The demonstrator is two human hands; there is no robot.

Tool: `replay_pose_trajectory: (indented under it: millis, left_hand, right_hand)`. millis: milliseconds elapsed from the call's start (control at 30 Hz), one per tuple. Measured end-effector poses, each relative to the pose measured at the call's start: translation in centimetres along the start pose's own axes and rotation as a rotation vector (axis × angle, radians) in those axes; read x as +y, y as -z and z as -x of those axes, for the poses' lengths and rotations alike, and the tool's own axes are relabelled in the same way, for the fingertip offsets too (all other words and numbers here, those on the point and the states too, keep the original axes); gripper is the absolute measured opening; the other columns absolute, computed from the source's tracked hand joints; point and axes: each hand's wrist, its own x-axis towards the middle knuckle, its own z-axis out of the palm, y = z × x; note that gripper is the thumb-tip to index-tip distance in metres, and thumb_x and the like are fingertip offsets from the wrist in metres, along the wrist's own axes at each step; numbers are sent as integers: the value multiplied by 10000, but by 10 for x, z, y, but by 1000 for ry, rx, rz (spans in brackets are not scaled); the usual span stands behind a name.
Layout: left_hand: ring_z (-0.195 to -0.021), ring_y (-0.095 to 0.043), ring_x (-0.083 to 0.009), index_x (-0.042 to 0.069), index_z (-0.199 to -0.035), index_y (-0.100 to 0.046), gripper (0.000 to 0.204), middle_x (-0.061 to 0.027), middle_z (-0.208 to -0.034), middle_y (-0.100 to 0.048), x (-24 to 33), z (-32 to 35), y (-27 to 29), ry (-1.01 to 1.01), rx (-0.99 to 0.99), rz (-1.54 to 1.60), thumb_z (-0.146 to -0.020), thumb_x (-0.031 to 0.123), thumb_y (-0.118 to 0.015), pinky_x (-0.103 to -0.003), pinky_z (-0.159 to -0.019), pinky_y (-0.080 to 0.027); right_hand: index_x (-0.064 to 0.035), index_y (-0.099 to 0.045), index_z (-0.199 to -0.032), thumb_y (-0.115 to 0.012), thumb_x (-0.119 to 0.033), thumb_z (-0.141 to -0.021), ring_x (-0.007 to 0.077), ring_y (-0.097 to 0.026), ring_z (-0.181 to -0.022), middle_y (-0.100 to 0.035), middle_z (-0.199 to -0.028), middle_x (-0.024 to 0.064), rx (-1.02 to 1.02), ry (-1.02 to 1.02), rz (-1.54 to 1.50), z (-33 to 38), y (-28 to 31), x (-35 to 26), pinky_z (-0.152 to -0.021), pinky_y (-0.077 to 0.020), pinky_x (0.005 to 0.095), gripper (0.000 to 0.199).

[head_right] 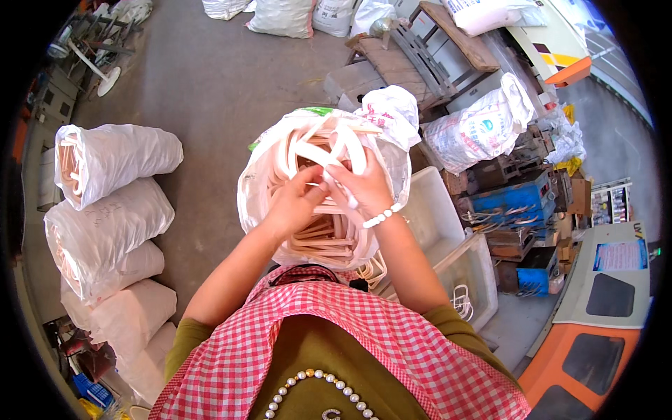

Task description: The person assembles plastic hangers by hand, inserting small white plastic pieces into the hooks of beige hangers. The person repeatedly picks up hangers from a bin, attaches the pieces, and places the finished hangers into a large white sack.

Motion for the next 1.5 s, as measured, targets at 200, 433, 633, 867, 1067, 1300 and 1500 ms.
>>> replay_pose_trajectory:
  millis: [200, 433, 633, 867, 1067, 1300, 1500]
  left_hand:
    - [-835, -520, -81, 2, -1245, -503, 329, -30, -963, -565, 22, 22, -34, 49, -224, 91, -950, 137, -562, -245, -728, -449]
    - [-1068, -586, -225, -22, -1321, -437, 698, -163, -1207, -576, 29, 29, -15, 361, -287, 757, -948, 566, -391, -347, -941, -472]
    - [-1147, -555, -294, -12, -1389, -335, 907, -195, -1241, -552, 45, 25, -11, 277, -118, 1127, -861, 725, -366, -399, -1029, -423]
    - [-1173, -537, -295, -24, -1361, -393, 639, -199, -1285, -523, 42, 33, -10, 277, -108, 1152, -935, 438, -510, -410, -1033, -419]
    - [-1206, -496, -314, 50, -1361, -441, 512, -181, -1347, -459, 52, 44, -9, 207, -284, 1013, -922, 283, -563, -458, -1048, -396]
    - [-1229, -487, -319, 110, -1431, -345, 541, -207, -1378, -419, 55, 52, -18, 177, -257, 967, -978, 383, -459, -453, -1041, -406]
    - [-1240, -479, -361, 66, -1443, -234, 624, -243, -1336, -455, 30, 48, -7, 233, -195, 1188, -983, 461, -385, -449, -1032, -427]
  right_hand:
    - [6, -533, -1219, -749, -36, -762, 103, -606, -859, -620, -1009, 46, -189, -152, 105, 19, 32, -44, -728, -510, 235, 506]
    - [8, -536, -1227, -790, -91, -731, 74, -597, -863, -635, -1029, 38, -222, -54, 297, 49, 57, -77, -708, -506, 234, 567]
    - [-21, -402, -1391, -800, -133, -728, 140, -599, -956, -624, -1099, 69, -497, 96, 746, 97, 45, -96, -857, -478, 286, 781]
    - [1, -443, -1337, -720, -131, -824, 134, -589, -935, -610, -1110, 74, -450, -142, 269, 109, 57, -54, -814, -484, 283, 598]
    - [3, -487, -1283, -714, -90, -818, 99, -586, -946, -600, -1128, 59, -461, -192, 155, 107, 42, -44, -800, -509, 256, 526]
    - [-14, -596, -1141, -750, -113, -790, 76, -599, -849, -646, -951, 21, -282, -245, 134, 102, 37, -23, -722, -508, 226, 396]
    - [7, -625, -1095, -742, -68, -793, 76, -612, -828, -678, -966, 32, -324, -66, 296, 109, 50, -40, -751, -509, 235, 332]
